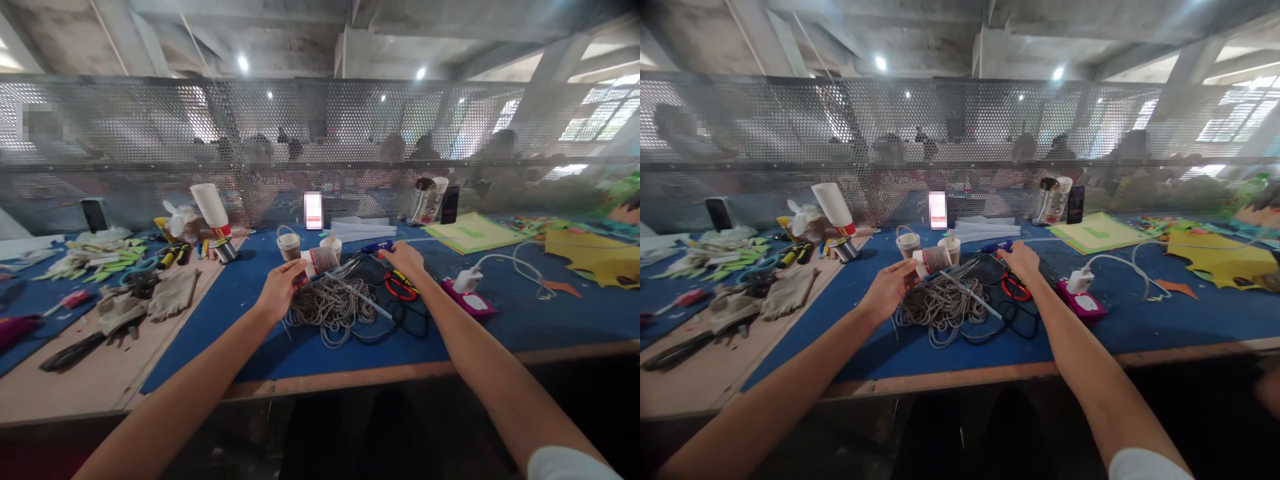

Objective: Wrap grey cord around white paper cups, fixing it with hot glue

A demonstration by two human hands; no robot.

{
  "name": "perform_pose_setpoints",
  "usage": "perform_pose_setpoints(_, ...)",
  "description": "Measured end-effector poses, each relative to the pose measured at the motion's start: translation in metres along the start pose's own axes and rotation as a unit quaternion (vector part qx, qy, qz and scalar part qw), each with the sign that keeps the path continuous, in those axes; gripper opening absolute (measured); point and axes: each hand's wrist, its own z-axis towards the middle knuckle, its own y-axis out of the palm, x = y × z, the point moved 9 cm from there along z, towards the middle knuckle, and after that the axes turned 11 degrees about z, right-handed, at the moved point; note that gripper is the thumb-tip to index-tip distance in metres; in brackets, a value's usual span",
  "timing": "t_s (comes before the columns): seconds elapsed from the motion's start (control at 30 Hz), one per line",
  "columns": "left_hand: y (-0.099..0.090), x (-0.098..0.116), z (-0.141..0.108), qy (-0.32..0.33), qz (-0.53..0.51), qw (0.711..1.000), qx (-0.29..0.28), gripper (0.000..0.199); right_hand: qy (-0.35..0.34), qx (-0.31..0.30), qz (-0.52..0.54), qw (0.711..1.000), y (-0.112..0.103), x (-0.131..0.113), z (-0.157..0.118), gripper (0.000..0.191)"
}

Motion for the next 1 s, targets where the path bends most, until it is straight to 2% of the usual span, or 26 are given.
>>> perform_pose_setpoints(0.17,0.005,-0.001,0.001,0.022,0.008,0.999,-0.033,0.039,-0.010,0.007,-0.019,1.000,-0.001,-0.003,-0.005,0.038)
perform_pose_setpoints(0.27,0.007,0.000,-0.002,0.027,0.014,0.999,-0.035,0.040,-0.067,0.055,-0.006,0.996,-0.016,-0.028,-0.020,0.029)
perform_pose_setpoints(0.3,0.008,0.001,-0.003,0.025,0.016,0.999,-0.033,0.040,-0.109,0.071,0.012,0.991,-0.021,-0.044,-0.029,0.026)
perform_pose_setpoints(0.37,0.009,0.002,-0.006,0.021,0.023,0.999,-0.030,0.042,-0.272,0.100,0.135,0.947,-0.034,-0.088,-0.060,0.022)
perform_pose_setpoints(0.43,0.011,0.004,-0.008,0.019,0.038,0.999,-0.031,0.043,-0.399,0.068,0.216,0.889,-0.037,-0.125,-0.098,0.021)
perform_pose_setpoints(0.47,0.012,0.004,-0.009,0.020,0.044,0.998,-0.032,0.042,-0.441,0.057,0.227,0.867,-0.038,-0.139,-0.116,0.019)
perform_pose_setpoints(0.53,0.013,0.005,-0.010,0.026,0.053,0.998,-0.036,0.039,-0.498,0.040,0.204,0.842,-0.035,-0.159,-0.146,0.017)
perform_pose_setpoints(0.6,0.014,0.005,-0.011,0.033,0.061,0.997,-0.044,0.037,-0.524,0.037,0.165,0.835,-0.031,-0.169,-0.163,0.015)
perform_pose_setpoints(0.67,0.016,0.005,-0.013,0.039,0.071,0.995,-0.052,0.037,-0.533,0.040,0.138,0.834,-0.029,-0.172,-0.169,0.015)
perform_pose_setpoints(1.0,0.025,0.011,-0.022,0.056,0.099,0.991,-0.063,0.033,-0.541,0.071,0.115,0.830,-0.032,-0.169,-0.167,0.006)
